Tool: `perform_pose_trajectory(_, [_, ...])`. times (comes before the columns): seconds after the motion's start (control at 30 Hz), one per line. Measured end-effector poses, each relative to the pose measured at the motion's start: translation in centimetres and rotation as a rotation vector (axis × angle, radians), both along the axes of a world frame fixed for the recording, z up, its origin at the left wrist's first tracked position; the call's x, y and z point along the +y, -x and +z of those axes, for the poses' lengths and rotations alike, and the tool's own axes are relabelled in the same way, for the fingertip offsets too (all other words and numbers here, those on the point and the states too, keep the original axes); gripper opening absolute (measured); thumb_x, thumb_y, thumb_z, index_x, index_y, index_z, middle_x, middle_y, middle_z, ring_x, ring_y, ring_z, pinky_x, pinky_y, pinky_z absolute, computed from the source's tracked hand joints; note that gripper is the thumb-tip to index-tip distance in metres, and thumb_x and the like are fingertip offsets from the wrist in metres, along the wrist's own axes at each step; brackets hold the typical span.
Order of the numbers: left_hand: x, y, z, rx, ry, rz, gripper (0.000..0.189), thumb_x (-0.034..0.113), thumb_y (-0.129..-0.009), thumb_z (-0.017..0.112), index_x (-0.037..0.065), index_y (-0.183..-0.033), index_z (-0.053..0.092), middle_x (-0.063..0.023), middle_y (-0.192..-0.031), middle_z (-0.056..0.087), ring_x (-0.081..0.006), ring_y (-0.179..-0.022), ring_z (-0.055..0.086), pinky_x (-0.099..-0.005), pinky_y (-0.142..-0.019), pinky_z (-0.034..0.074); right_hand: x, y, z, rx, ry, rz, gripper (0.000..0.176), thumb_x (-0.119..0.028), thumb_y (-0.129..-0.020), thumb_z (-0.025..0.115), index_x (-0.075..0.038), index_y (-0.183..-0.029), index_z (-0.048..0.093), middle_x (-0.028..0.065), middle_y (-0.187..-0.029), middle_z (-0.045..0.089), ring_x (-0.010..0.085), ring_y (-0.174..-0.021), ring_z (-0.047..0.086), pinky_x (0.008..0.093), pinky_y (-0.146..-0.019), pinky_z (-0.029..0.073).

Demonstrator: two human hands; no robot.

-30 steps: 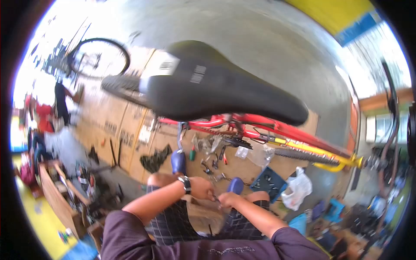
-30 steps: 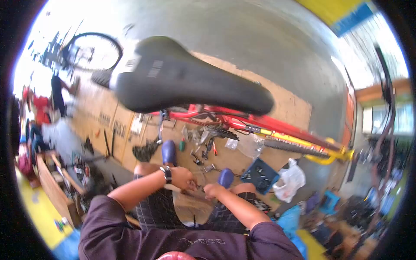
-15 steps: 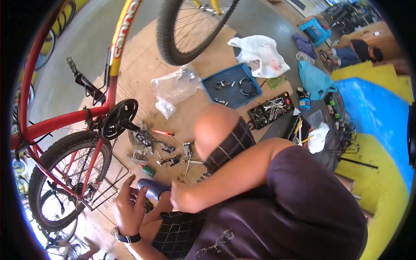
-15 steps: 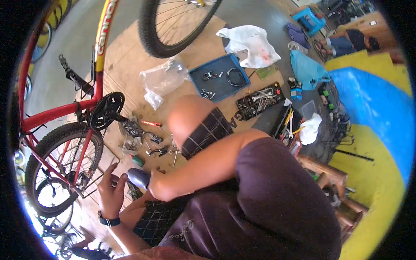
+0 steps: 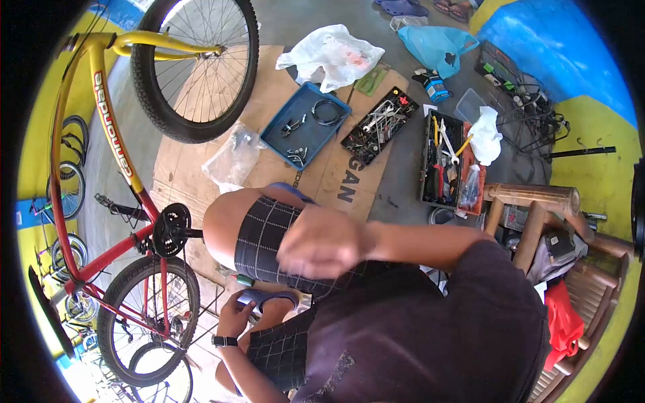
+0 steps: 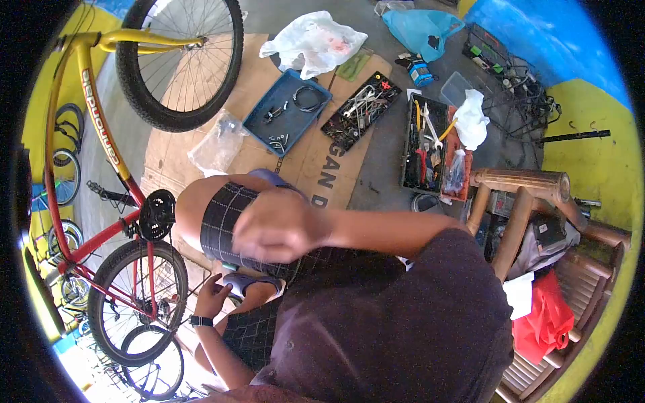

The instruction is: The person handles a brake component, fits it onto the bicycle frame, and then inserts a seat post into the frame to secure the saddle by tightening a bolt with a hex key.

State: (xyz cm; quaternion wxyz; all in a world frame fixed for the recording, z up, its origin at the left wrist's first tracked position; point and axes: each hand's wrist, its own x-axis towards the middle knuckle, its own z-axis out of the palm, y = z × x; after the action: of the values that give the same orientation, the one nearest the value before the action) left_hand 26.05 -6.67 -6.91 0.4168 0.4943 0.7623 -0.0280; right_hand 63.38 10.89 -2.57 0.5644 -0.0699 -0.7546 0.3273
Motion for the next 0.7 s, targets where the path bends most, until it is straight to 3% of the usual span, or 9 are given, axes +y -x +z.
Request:
perform_pose_trajectory(0.07, [0.6,-0.3,-0.9,-0.05,-0.046,0.027,0.054,0.022,-0.088,0.075,0.0,-0.134,0.056,-0.0175,-0.09,0.072,-0.0235,-0.081,0.07,-0.0355,-0.073,0.054,2.4,-3.6,-5.4,-0.131,0.35,-0.277,0.017,-0.014,-0.089,0.07,-0.003,-0.103,0.07,0.0093,-0.097,0.071,0.0198,-0.087,0.07,0.0321,-0.065,0.055])
perform_pose_trajectory(0.1, [0.9,-0.6,-1.1,-0.057,-0.06,0.038,0.054,0.022,-0.088,0.074,0.0,-0.134,0.056,-0.0174,-0.09,0.072,-0.0229,-0.081,0.07,-0.0351,-0.073,0.054,3.8,-5.2,-8.6,-0.317,0.753,-0.401,0.024,-0.017,-0.089,0.071,0.0,-0.107,0.069,0.0107,-0.095,0.072,0.0162,-0.086,0.069,0.0315,-0.07,0.055])
perform_pose_trajectory(0.13, [1.1,-0.8,-1.3,-0.063,-0.074,0.049,0.053,0.021,-0.089,0.074,0.0,-0.134,0.056,-0.0172,-0.09,0.072,-0.0224,-0.08,0.069,-0.0347,-0.073,0.054,5.6,-6.6,-14.2,-0.296,0.913,-0.515,0.029,-0.02,-0.09,0.072,0.001,-0.11,0.069,0.0106,-0.092,0.072,0.0138,-0.084,0.068,0.0304,-0.073,0.054])
perform_pose_trajectory(0.2, [0.8,-0.6,-1.5,-0.068,-0.051,0.085,0.053,0.02,-0.089,0.073,-0.001,-0.135,0.055,-0.0169,-0.09,0.073,-0.0214,-0.08,0.069,-0.0341,-0.073,0.053,7.9,-11.1,-25.3,-0.439,1.116,-0.665,0.028,-0.02,-0.088,0.072,-0.001,-0.108,0.071,0.0104,-0.092,0.073,0.0186,-0.083,0.069,0.031,-0.076,0.053])
perform_pose_trajectory(0.3, [-1.1,1.3,-3.0,-0.05,0.003,0.156,0.053,0.02,-0.09,0.072,-0.003,-0.134,0.055,-0.0175,-0.091,0.073,-0.0215,-0.081,0.07,-0.0342,-0.074,0.053,8.6,-15.8,-33.7,-0.678,1.152,-0.92,0.026,-0.021,-0.085,0.073,-0.005,-0.105,0.073,0.0123,-0.09,0.073,0.0223,-0.082,0.071,0.0343,-0.075,0.054])
perform_pose_trajectory(0.43, [-3.0,1.7,-3.5,0.017,0.094,0.232,0.042,0.019,-0.09,0.072,-0.005,-0.122,0.06,-0.0182,-0.091,0.073,-0.0242,-0.082,0.071,-0.0352,-0.074,0.054,10.7,-16.7,-35.3,-0.668,1.266,-1.027,0.025,-0.021,-0.084,0.073,-0.005,-0.102,0.073,0.0131,-0.09,0.073,0.025,-0.084,0.071,0.037,-0.076,0.054])
perform_pose_trajectory(0.57, [-3.0,1.2,-3.3,-0.056,0.159,0.288,0.032,0.017,-0.092,0.069,-0.006,-0.113,0.061,-0.0156,-0.088,0.072,-0.022,-0.081,0.07,-0.0345,-0.073,0.053,12.1,-14.7,-36.5,-0.734,0.944,-1.039,0.02,-0.02,-0.088,0.069,-0.004,-0.099,0.072,0.0157,-0.09,0.071,0.0307,-0.085,0.069,0.0407,-0.077,0.053])
perform_pose_trajectory(0.6, [-3.6,2.2,-4.0,-0.045,0.175,0.253,0.032,0.016,-0.091,0.069,-0.006,-0.113,0.062,-0.0155,-0.089,0.073,-0.022,-0.081,0.07,-0.0347,-0.074,0.053,12.4,-13.9,-35.4,-0.797,1.037,-0.948,0.024,-0.025,-0.088,0.065,-0.005,-0.101,0.071,0.0164,-0.103,0.068,0.0359,-0.099,0.065,0.0453,-0.085,0.052])
perform_pose_trajectory(0.7, [-3.7,3.2,-4.7,-0.007,0.176,0.229,0.028,0.013,-0.091,0.068,-0.006,-0.112,0.064,-0.0159,-0.098,0.073,-0.0223,-0.089,0.07,-0.0354,-0.079,0.053,13.7,-11.2,-32.6,-0.899,0.995,-0.884,0.026,-0.028,-0.089,0.065,-0.006,-0.102,0.069,0.015,-0.108,0.064,0.037,-0.098,0.065,0.0462,-0.085,0.053])
